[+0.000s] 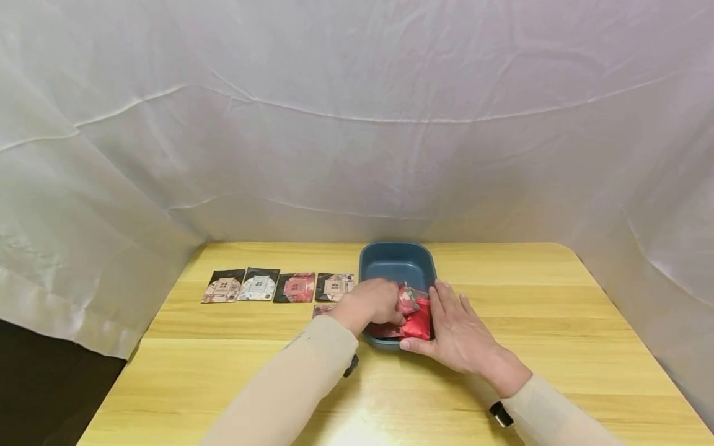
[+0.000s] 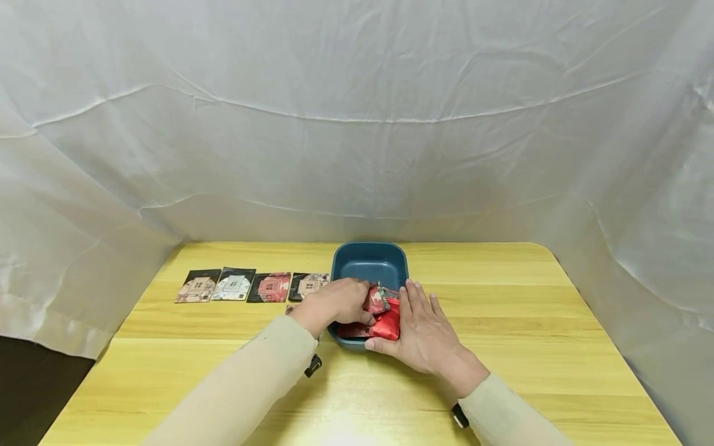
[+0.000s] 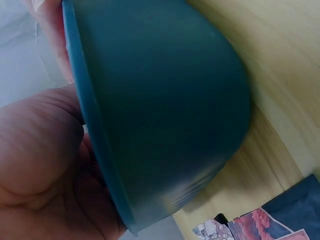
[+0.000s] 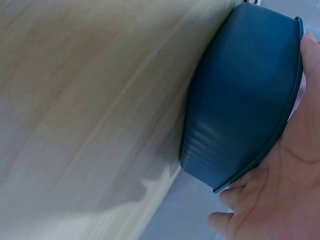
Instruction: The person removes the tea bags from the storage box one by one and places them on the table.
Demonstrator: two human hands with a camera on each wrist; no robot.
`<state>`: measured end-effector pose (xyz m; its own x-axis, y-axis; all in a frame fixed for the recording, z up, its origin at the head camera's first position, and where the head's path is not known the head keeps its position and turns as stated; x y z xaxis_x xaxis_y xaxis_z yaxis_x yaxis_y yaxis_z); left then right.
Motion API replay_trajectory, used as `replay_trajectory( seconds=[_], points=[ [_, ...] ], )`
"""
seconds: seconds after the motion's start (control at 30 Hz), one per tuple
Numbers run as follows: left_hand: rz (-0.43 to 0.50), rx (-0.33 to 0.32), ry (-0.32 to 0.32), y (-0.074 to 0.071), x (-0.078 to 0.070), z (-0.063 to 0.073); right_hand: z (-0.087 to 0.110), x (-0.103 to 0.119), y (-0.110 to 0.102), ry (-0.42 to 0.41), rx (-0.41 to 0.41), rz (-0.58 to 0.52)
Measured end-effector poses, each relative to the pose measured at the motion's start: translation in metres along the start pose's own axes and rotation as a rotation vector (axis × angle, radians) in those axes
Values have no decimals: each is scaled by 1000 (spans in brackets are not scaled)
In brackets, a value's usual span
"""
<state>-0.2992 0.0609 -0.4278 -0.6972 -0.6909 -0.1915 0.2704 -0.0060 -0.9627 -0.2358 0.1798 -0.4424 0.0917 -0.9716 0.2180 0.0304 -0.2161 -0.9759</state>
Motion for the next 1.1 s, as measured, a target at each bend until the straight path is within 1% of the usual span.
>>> replay_trajectory(
  seconds=[0.23,0.3,0.47,0.63,0.83,0.9,1.0,1.1],
  points=[
    [25,14,-31,2,4,-3,0,0,0,-1,2,4],
    [24,8,-35,1,4,-2,0,0,0,-2,1,3],
    [10,-33,-20,-5,-1,0,0,0,1,-1,3,2],
    [-1,-72,-18,-8,-4,0,0,1,0,-3,3,1],
    [15,-103,-26,-11,-7,1,-1,1,0,-5,-1,0],
    [5,-105,-32,-13,-9,2,-1,1,0,-6,-3,-1],
    [-29,-101,-33,-14,-11,3,-1,1,0,-5,-1,-1],
    [-69,-112,-29,-17,-13,4,-1,1,0,-5,2,-3]
  ],
)
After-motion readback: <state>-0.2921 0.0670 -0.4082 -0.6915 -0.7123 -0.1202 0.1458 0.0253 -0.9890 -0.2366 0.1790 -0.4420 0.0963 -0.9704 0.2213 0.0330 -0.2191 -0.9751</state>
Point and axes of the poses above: each hand's wrist, its own z-axis away from the middle knuckle, its own y-axis out of the palm, x = y × z, the point moved 9 cm from there along -z, towards the middle knuckle, and after that the axes turned 14 degrees about y, right-handed, at the moved point
